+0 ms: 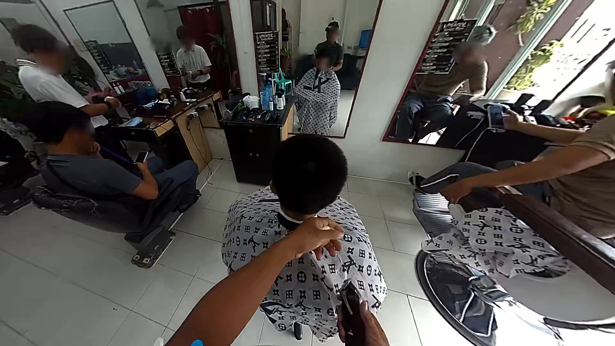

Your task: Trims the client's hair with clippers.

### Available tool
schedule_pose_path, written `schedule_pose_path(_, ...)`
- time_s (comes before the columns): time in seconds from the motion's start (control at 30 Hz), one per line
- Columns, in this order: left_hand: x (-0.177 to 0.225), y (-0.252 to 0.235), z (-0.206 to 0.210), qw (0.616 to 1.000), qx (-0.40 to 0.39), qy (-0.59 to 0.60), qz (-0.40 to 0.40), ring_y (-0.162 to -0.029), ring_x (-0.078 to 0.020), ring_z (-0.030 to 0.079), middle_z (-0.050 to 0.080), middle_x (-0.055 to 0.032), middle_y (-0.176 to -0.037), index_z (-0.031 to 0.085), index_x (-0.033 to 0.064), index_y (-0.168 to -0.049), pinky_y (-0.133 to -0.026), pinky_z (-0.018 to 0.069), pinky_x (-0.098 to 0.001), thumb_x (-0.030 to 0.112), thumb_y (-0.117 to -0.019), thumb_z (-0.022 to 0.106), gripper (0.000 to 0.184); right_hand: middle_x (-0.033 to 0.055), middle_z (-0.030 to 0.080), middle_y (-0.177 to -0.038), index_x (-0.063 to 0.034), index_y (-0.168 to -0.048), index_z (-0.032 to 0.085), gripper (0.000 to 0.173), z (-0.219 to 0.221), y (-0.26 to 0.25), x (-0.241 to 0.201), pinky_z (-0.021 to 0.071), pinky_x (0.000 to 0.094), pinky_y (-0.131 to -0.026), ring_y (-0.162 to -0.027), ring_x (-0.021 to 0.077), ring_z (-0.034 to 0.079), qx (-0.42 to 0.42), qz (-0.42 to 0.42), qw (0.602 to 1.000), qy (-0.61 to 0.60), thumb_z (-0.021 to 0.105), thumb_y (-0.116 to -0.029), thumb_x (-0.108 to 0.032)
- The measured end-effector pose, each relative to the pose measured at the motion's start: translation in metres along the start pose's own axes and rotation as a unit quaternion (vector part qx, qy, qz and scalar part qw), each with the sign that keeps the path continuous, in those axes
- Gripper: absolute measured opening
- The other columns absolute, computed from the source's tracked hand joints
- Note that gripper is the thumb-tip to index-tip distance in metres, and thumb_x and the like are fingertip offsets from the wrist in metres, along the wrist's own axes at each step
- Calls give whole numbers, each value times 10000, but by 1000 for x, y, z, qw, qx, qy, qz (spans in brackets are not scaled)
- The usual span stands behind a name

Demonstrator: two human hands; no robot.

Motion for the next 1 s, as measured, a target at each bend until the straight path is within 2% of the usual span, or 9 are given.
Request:
schedule_pose_path(0.1,15,10,-9,989,59,3,137,-630,-19,612,697,2,-836,649,0,-1223,-532,480,-173,92,-1018,537,252,25,712,-845,-53,-1238,537,728,-6,8,1,593,315,-578,-634,142,676,-7,-35,999,0,792,-807,-581)
schedule_pose_path(0.17,0,7,-10,996,21,73,53,-621,-40,624,691,-2,-818,604,25,-1246,-514,477,-182,136,-1068,466,251,16,709,-848,-74,-1247,517,663,-2,13,-1,599,317,-588,-641,141,678,4,-47,999,-1,845,-805,-443)
schedule_pose_path(0.23,-6,9,-6,995,-58,82,2,-596,-42,618,695,-11,-832,584,38,-1278,-492,473,-180,169,-1081,453,271,-3,713,-827,-82,-1244,518,508,4,18,-8,604,308,-591,-636,129,683,31,-59,998,20,790,-859,-273)
schedule_pose_path(0.37,2,9,-16,990,-81,-22,117,-636,-35,583,699,-43,-918,628,12,-1282,-523,451,-193,125,-1029,557,286,-26,690,-746,-52,-1209,487,357,12,22,-30,604,297,-586,-599,111,670,114,-78,984,112,607,-875,-15)
schedule_pose_path(0.53,1,39,-9,970,-103,-152,160,-755,-103,654,732,-105,-1007,665,-5,-1261,-642,521,-250,81,-1001,615,279,-16,680,-722,-30,-1229,496,341,11,7,-50,595,291,-563,-575,116,660,121,-109,977,139,574,-898,-46)
schedule_pose_path(0.67,67,53,-16,776,186,-421,432,-960,-237,727,744,-119,-1131,785,82,-1079,-814,591,-411,117,-960,622,205,9,697,-789,-78,-1233,602,625,23,-21,-50,578,285,-518,-582,116,652,2,-62,994,85,795,-828,-513)
schedule_pose_path(0.83,74,-1,-40,698,243,-597,313,-1507,-321,355,457,-94,-1590,683,233,-1364,-1207,293,-564,302,-897,740,476,24,669,-764,3,-1223,522,723,50,-53,-70,582,301,-541,-584,138,652,-73,32,978,190,821,-727,-430)
schedule_pose_path(0.9,63,-12,-43,706,230,-618,259,-1550,-328,255,359,-70,-1652,612,293,-1442,-1210,221,-622,339,-848,790,622,40,670,-818,-6,-1232,514,726,55,-65,-76,588,314,-577,-631,153,659,-121,65,972,190,721,-812,-560)
schedule_pose_path(1.0,55,-14,-46,696,214,-651,214,-1582,-323,135,223,-42,-1709,474,379,-1536,-1208,176,-651,375,-822,826,796,85,661,-839,-11,-1233,528,634,60,-82,-83,585,353,-611,-680,194,659,-120,115,971,173,202,-1066,-528)
Point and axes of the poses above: each hand's wrist, its own y-axis away from the middle knuckle, its own z-axis out of the palm, x = y × z, the point moved 6 cm from there along -y, towards the middle knuckle
